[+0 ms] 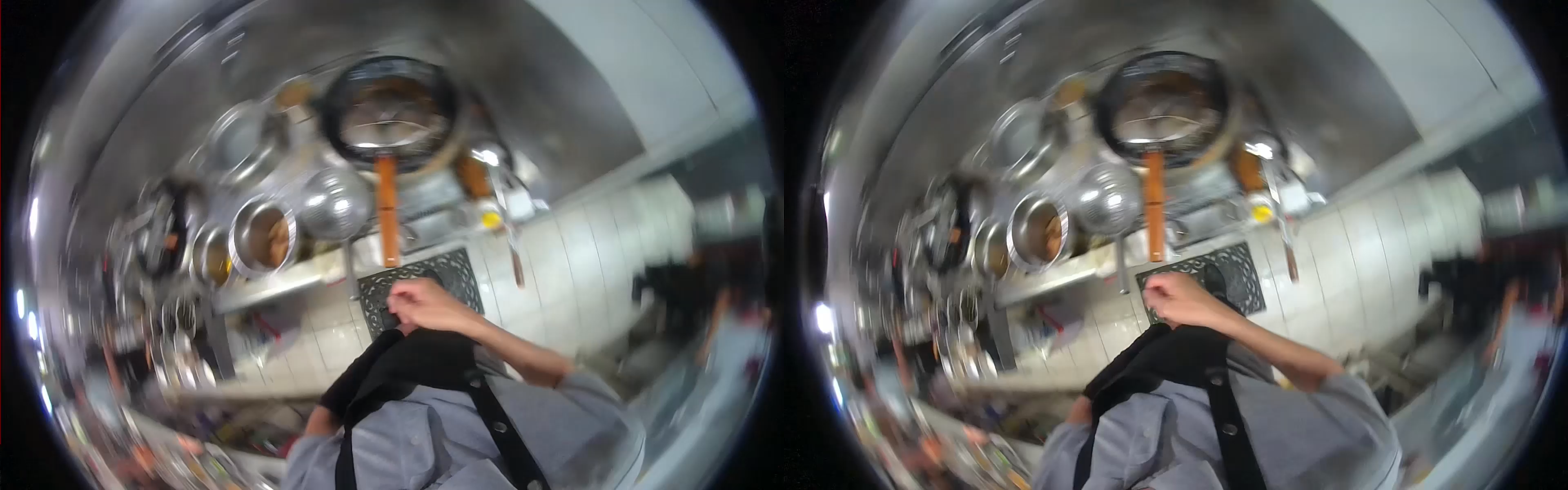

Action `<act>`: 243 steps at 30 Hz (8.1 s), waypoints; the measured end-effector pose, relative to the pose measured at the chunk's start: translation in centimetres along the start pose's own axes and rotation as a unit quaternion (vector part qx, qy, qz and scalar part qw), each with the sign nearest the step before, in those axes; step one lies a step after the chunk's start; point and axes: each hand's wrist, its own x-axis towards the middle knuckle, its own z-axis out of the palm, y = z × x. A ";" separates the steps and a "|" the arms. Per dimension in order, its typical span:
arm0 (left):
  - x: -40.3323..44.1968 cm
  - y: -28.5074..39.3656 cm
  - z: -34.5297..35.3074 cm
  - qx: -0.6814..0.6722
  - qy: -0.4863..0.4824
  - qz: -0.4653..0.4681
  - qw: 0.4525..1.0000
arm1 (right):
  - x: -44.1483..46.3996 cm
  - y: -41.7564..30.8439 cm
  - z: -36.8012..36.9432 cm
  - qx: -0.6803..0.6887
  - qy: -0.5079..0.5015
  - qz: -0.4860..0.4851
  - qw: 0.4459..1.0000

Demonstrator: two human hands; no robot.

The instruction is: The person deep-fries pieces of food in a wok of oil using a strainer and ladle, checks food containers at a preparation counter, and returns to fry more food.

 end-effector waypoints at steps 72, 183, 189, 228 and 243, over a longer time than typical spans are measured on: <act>-4.2 86.7 128.1 0.420 -0.333 0.836 0.119 | -75.9 31.8 3.8 0.474 0.838 0.233 -0.135; -31.6 31.2 35.2 0.100 -0.798 0.154 -0.574 | -30.7 20.6 20.9 -0.240 0.655 -0.263 -0.667; -30.0 19.0 31.4 0.025 -0.800 -0.095 -0.591 | -25.2 17.4 23.0 -0.216 0.537 -0.221 -0.785; -69.6 -15.1 23.9 0.603 -0.579 -0.226 -0.500 | -5.5 2.8 72.7 0.097 0.688 -0.286 -0.660; -70.0 -28.5 15.4 0.660 -0.652 -0.034 -0.371 | 7.2 2.8 85.5 0.053 0.628 -0.405 -0.662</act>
